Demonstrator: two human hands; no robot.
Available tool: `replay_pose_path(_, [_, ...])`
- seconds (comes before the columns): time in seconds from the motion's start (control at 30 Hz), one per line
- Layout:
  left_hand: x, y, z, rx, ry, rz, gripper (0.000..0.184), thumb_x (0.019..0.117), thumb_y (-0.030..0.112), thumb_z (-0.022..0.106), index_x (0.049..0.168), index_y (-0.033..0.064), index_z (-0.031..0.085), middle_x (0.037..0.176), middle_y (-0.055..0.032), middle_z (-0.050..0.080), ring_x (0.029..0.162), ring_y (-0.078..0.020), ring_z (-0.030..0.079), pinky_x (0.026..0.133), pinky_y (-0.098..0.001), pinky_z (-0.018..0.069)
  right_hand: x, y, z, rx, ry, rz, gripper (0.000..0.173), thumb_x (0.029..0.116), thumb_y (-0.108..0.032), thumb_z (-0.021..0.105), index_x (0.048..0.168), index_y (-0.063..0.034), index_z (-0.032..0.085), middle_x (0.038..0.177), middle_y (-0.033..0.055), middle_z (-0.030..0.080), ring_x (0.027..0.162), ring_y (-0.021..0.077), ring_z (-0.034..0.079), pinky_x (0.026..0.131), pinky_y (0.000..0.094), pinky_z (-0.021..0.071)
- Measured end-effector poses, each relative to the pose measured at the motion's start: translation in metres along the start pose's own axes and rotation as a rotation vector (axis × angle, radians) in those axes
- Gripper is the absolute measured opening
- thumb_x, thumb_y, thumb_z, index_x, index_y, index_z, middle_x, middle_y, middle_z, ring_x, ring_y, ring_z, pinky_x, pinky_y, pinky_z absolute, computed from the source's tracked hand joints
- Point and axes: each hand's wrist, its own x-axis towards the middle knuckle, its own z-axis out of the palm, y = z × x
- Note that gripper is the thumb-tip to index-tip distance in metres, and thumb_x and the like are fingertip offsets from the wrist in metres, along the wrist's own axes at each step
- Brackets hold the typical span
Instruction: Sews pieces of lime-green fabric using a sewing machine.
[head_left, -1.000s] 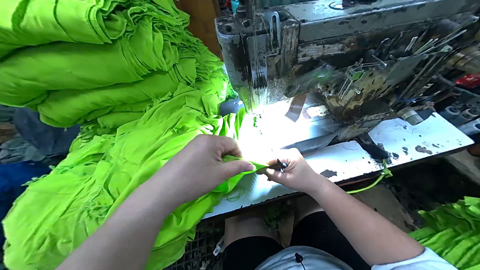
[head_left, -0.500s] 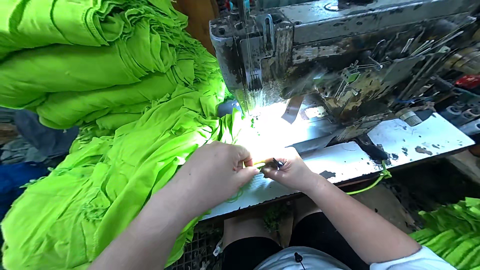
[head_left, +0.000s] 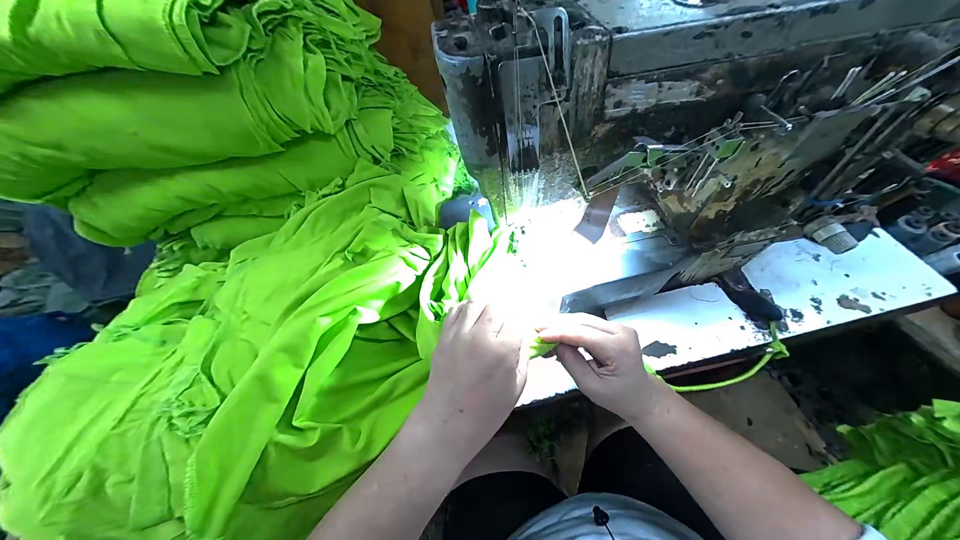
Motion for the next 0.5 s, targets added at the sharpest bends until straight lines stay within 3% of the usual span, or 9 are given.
replay_pose_path(0.13, [0.007, -0.009, 0.008, 0.032, 0.005, 0.009, 0.025, 0.0955, 0.02, 0.054, 0.082, 0.0086, 0.072, 0.083, -0.0092, 0.069, 0.085, -0.0298, 0.067, 0.075, -0.0467, 0.0521, 0.011, 0.005, 0.002, -0.073, -0.003, 0.031, 0.017, 0.0975, -0.002, 0.059, 0.1, 0.0012, 0.076, 0.095, 0.0111, 0.075, 0.082, 0.0063, 0.071, 0.076, 0.0189, 0.0592])
replay_pose_path(0.23, [0.024, -0.021, 0.011, 0.009, -0.032, -0.02, 0.024, 0.0987, 0.02, 0.054, 0.101, 0.0072, 0.074, 0.109, -0.0134, 0.072, 0.106, -0.0334, 0.068, 0.088, -0.0537, 0.0539, 0.027, 0.006, 0.004, -0.258, 0.002, 0.076, 0.018, 0.0946, -0.004, 0.059, 0.095, -0.0015, 0.077, 0.08, 0.0073, 0.073, 0.071, 0.0074, 0.067, 0.068, 0.0205, 0.0568])
replay_pose_path(0.3, [0.037, -0.026, 0.013, -0.011, -0.068, -0.047, 0.022, 0.097, 0.019, 0.057, 0.105, 0.0068, 0.073, 0.112, -0.0136, 0.07, 0.109, -0.0341, 0.066, 0.09, -0.0548, 0.0518, 0.036, 0.005, 0.007, -0.401, -0.005, 0.12, 0.019, 0.0925, -0.007, 0.06, 0.094, -0.0039, 0.079, 0.075, 0.0062, 0.073, 0.066, 0.0112, 0.069, 0.064, 0.0256, 0.0572])
replay_pose_path(0.43, [0.053, -0.034, 0.016, 0.026, -0.164, -0.088, 0.022, 0.093, 0.02, 0.062, 0.106, 0.0064, 0.074, 0.121, -0.0177, 0.069, 0.117, -0.0384, 0.063, 0.093, -0.0579, 0.0512, 0.037, 0.003, 0.014, -0.517, -0.044, 0.156, 0.02, 0.0934, -0.009, 0.061, 0.098, -0.005, 0.079, 0.076, 0.0073, 0.074, 0.068, 0.0184, 0.072, 0.063, 0.0349, 0.0596])
replay_pose_path(0.5, [0.058, -0.033, 0.013, -0.003, -0.161, -0.119, 0.018, 0.0906, 0.018, 0.068, 0.099, 0.0033, 0.074, 0.112, -0.0191, 0.07, 0.111, -0.0395, 0.065, 0.088, -0.059, 0.0527, 0.032, -0.001, 0.009, -0.465, -0.067, 0.146, 0.021, 0.0937, -0.008, 0.06, 0.101, -0.0043, 0.079, 0.079, 0.0074, 0.074, 0.069, 0.0169, 0.07, 0.064, 0.0332, 0.0592])
